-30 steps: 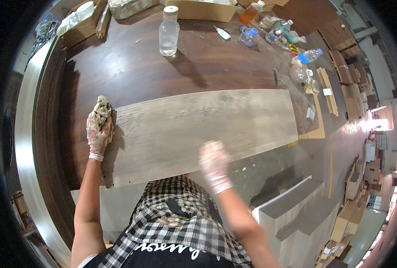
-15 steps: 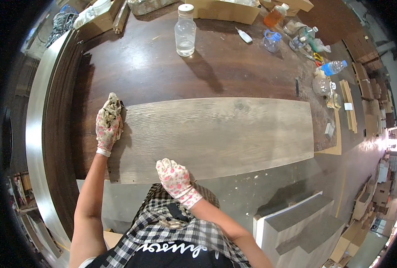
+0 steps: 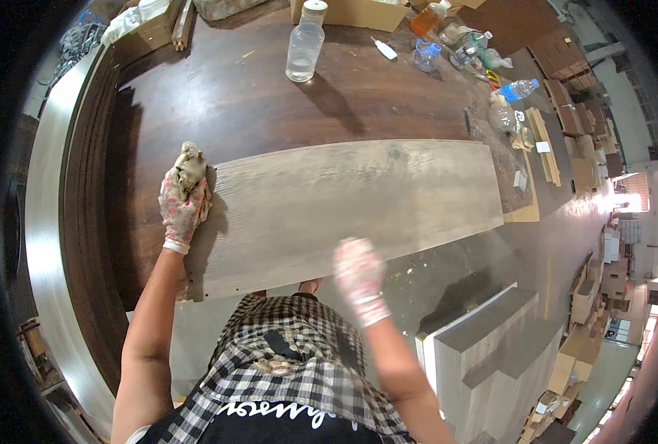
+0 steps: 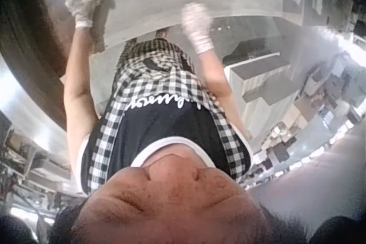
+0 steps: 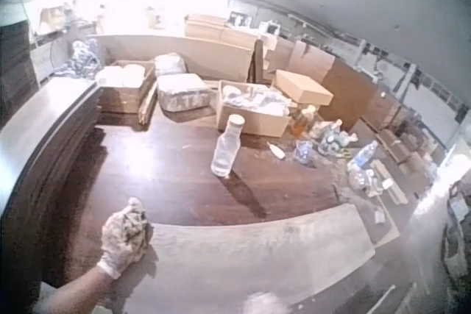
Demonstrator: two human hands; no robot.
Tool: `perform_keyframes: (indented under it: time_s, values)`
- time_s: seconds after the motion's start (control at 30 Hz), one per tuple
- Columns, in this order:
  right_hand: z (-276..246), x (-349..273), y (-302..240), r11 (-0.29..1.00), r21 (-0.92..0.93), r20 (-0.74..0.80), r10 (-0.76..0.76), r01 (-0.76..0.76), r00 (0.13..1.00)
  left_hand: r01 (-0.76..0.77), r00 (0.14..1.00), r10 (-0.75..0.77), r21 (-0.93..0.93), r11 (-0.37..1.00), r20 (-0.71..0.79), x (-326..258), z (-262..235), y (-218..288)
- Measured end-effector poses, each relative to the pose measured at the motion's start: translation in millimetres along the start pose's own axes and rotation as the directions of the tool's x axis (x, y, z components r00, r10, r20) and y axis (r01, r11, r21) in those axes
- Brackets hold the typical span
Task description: The person sands a wooden panel using a sanding block while holding a cloth in the other hand, wiping the surface between sanding strokes and turning the panel over to work on different sides.
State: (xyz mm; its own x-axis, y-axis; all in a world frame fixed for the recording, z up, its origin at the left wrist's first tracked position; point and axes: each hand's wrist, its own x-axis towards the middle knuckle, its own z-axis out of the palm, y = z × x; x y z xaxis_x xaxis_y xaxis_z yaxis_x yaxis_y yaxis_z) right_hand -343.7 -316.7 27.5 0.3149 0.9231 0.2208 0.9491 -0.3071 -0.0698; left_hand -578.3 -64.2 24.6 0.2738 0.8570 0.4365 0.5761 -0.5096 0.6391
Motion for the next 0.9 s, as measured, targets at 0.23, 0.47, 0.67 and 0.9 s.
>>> perform_keyframes:
  time_s: [0.23,0.47,0.67,0.9]
  values:
    - [2.2,3.2,-79.2,0.996,0.059,0.06,0.061,-0.065,0.996,-0.042,0.999,0.043,0.047,0.998,-0.033,4.6,6.7,2.9]
    - [56.1,-11.1,-35.8,0.927,0.322,-0.255,0.28,-0.192,0.925,-0.163,0.985,0.157,0.074,0.984,0.075,9.6,-0.2,-14.1]
    - [4.1,-12.2,-176.8,0.912,0.339,-0.15,-0.191,0.232,0.97,-0.164,0.985,0.162,0.04,0.986,0.058,9.6,2.5,-17.3]
    - [3.7,-2.9,-132.9,0.991,0.091,0.027,-0.102,0.1,0.994,-0.155,0.988,0.153,-0.108,0.982,-0.03,9.1,5.3,-20.5]
